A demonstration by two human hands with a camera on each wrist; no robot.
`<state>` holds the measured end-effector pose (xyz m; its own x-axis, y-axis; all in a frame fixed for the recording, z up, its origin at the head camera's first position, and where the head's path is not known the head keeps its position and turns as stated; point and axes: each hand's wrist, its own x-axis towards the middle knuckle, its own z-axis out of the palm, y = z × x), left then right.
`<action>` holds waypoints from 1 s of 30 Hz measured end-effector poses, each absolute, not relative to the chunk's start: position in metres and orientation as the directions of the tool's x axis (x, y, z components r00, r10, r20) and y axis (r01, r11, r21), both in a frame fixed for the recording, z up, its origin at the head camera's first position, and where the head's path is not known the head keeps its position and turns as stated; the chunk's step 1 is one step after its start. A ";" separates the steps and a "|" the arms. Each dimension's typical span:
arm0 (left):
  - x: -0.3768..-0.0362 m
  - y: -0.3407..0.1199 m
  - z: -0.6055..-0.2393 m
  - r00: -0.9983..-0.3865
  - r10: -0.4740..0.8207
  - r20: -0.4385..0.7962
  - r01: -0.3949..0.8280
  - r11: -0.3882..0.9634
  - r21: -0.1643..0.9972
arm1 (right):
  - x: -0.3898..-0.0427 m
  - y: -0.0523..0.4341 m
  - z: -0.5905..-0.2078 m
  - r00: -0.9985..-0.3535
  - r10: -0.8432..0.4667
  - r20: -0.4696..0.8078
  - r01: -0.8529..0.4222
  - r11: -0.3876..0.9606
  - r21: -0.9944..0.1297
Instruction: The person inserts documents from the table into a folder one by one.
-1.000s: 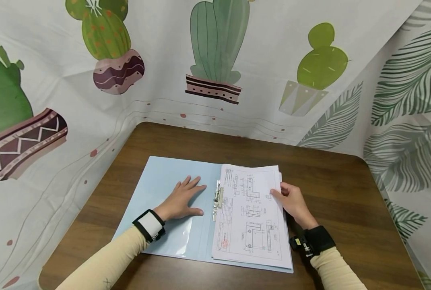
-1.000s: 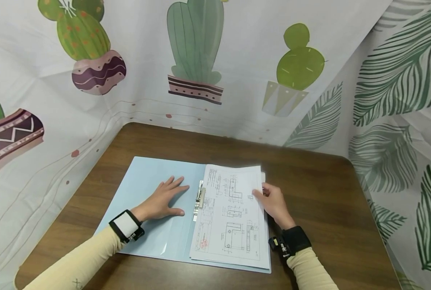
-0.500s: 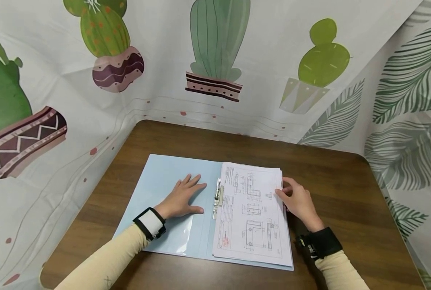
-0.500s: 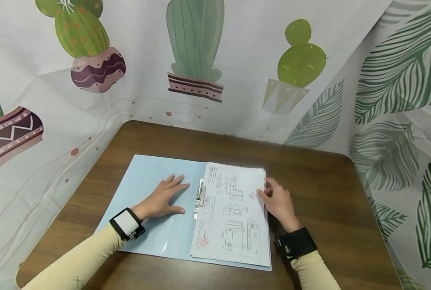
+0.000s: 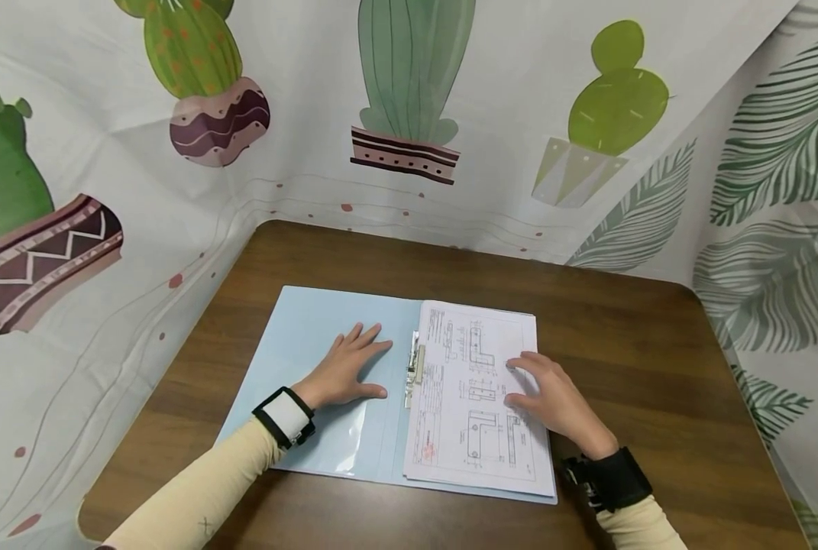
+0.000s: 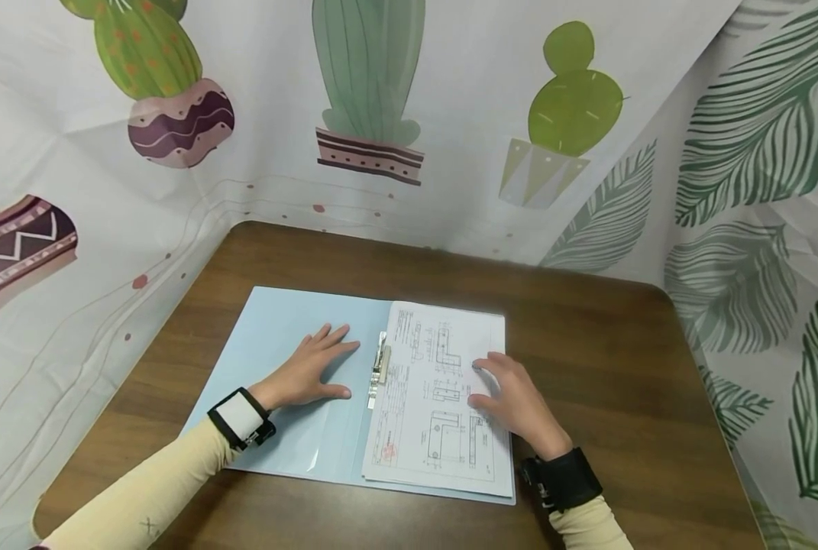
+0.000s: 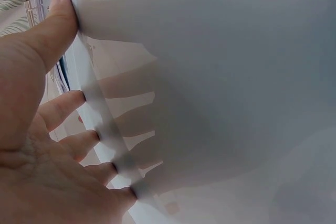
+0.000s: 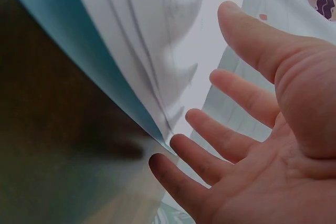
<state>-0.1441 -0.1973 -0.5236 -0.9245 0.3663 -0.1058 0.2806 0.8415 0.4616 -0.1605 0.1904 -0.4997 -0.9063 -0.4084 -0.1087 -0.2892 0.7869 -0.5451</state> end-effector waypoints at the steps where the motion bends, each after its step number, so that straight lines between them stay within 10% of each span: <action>1: -0.145 -0.197 -0.524 -0.925 0.366 -0.104 0.281 0.841 0.462 | -0.160 0.190 -0.500 -0.906 -0.407 -0.116 -0.285 0.789 -0.545; 30: -0.144 -0.195 -0.515 -0.926 0.364 -0.099 0.281 0.840 0.465 | -0.153 0.185 -0.512 -0.916 -0.401 -0.033 -0.341 0.817 -0.465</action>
<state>-0.1443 -0.1950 -0.5150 -0.9260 0.3642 -0.0991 0.2805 0.8398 0.4648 -0.1527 0.1849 -0.5116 -0.9156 -0.4006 -0.0330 -0.3409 0.8173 -0.4646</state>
